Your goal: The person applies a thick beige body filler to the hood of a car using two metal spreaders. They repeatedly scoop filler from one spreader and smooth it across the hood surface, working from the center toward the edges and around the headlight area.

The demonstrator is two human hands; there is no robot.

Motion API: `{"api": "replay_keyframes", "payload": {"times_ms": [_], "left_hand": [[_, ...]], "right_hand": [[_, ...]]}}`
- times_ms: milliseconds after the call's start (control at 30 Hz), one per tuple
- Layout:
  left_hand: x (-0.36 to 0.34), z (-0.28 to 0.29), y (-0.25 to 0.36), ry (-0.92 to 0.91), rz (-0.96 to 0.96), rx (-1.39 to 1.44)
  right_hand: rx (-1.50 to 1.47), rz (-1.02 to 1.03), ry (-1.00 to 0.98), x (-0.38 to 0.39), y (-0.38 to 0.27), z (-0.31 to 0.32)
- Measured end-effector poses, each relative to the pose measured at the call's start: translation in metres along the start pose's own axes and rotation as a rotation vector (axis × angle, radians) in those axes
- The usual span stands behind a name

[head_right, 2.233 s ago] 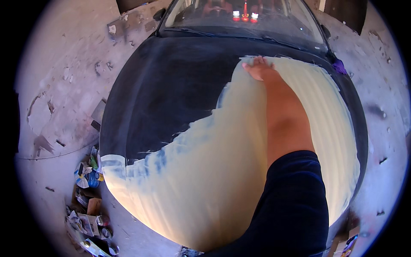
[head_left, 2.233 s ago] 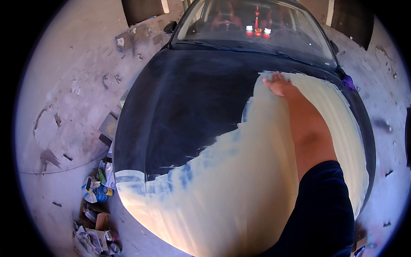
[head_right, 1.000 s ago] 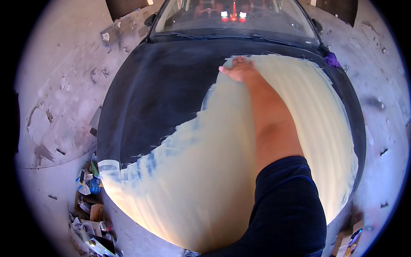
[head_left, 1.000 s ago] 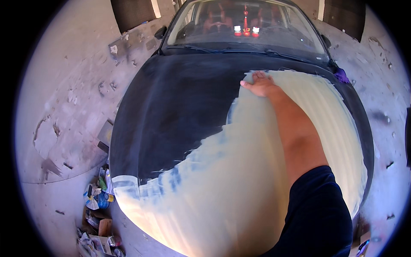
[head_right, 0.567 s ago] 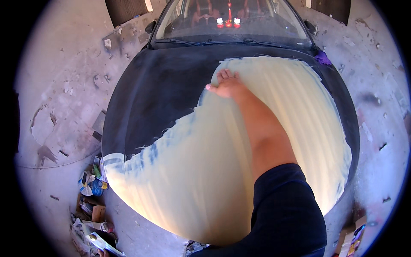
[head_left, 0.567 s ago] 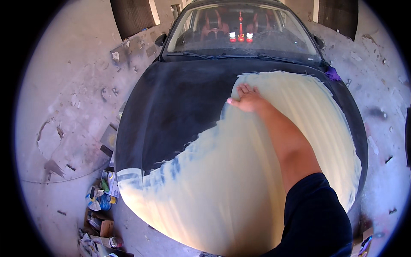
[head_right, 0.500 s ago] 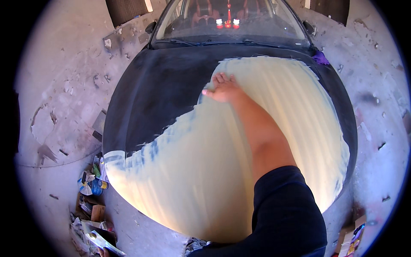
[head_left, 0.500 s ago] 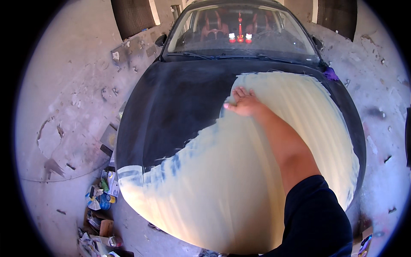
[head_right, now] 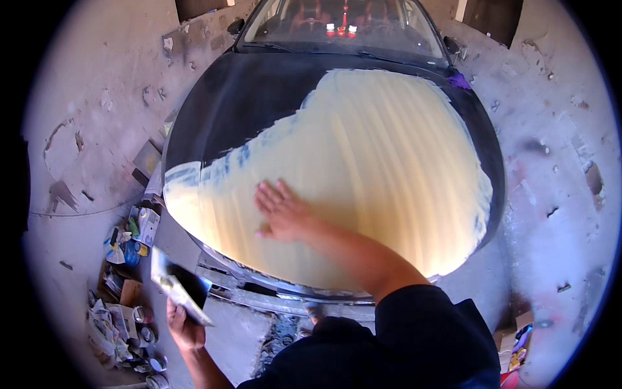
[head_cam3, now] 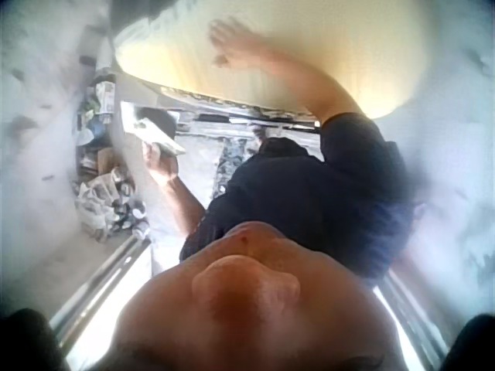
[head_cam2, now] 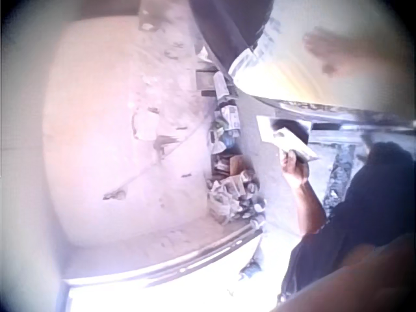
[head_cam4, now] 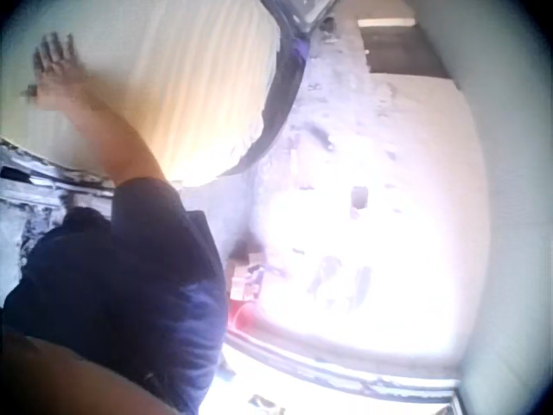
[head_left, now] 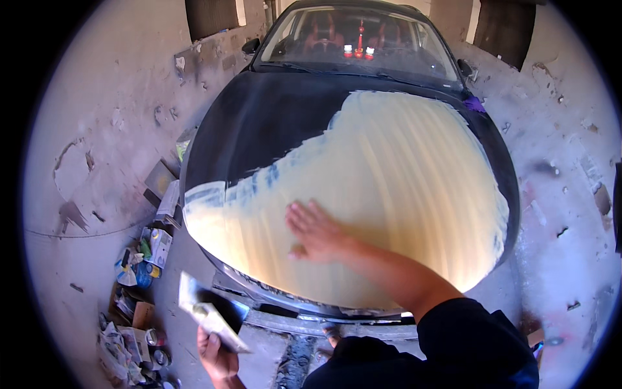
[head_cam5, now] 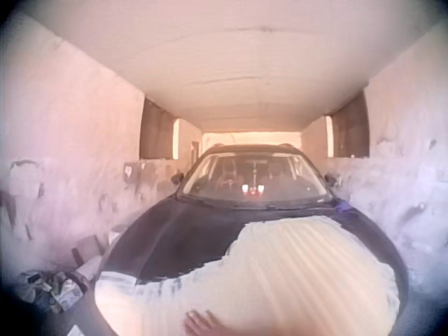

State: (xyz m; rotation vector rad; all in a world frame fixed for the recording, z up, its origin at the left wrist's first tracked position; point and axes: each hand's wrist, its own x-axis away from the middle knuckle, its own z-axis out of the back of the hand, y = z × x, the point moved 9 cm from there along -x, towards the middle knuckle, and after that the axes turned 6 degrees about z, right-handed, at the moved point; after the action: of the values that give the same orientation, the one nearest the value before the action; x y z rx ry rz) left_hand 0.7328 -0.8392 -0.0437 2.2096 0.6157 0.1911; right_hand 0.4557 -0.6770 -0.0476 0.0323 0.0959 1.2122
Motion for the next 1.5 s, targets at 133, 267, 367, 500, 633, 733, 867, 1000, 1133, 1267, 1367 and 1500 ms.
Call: {"api": "replay_keyframes", "payload": {"times_ms": [133, 267, 367, 500, 633, 733, 867, 1000, 1133, 1267, 1367, 1500], "left_hand": [[0.011, -0.041, -0.031, -0.089, 0.139, 0.105], [0.017, -0.101, -0.078, -0.305, 0.362, 0.169], [0.016, -0.144, -0.105, -0.404, 0.497, 0.177], [-0.002, -0.199, -0.121, -0.534, 0.528, 0.177], [-0.034, -0.239, -0.151, -0.552, 0.495, 0.174], [-0.075, -0.227, -0.163, -0.457, 0.348, 0.171], [-0.14, -0.168, -0.146, -0.155, 0.037, -0.012], [-0.166, -0.125, -0.151, 0.181, -0.167, -0.16], [-0.17, -0.108, -0.178, 0.212, -0.198, -0.257], [-0.164, -0.112, -0.166, 0.263, -0.295, -0.323], [-0.16, -0.103, -0.167, 0.273, -0.288, -0.402], [-0.149, -0.074, -0.174, 0.26, -0.313, -0.442]], "right_hand": [[-0.657, 0.131, -0.026, 0.048, -0.083, 0.0], [-1.84, -0.013, 0.235, 0.089, -0.071, 0.005], [-2.332, 0.164, 0.343, 0.104, -0.072, 0.031], [-2.568, 0.234, 0.334, 0.116, -0.058, 0.071], [-2.468, 0.128, 0.606, 0.128, 0.013, 0.073], [-2.125, 0.063, 0.833, 0.135, 0.12, 0.102], [-1.076, -0.495, 0.788, 0.148, 0.313, 0.137], [-0.453, -0.739, 0.311, 0.12, 0.447, 0.129], [-0.102, -0.711, 0.118, 0.064, 0.563, 0.073], [-0.144, -0.851, -0.016, -0.001, 0.567, 0.068], [-0.11, -0.896, -0.102, -0.027, 0.579, 0.065], [-0.057, -0.896, -0.164, -0.052, 0.6, 0.052]]}}
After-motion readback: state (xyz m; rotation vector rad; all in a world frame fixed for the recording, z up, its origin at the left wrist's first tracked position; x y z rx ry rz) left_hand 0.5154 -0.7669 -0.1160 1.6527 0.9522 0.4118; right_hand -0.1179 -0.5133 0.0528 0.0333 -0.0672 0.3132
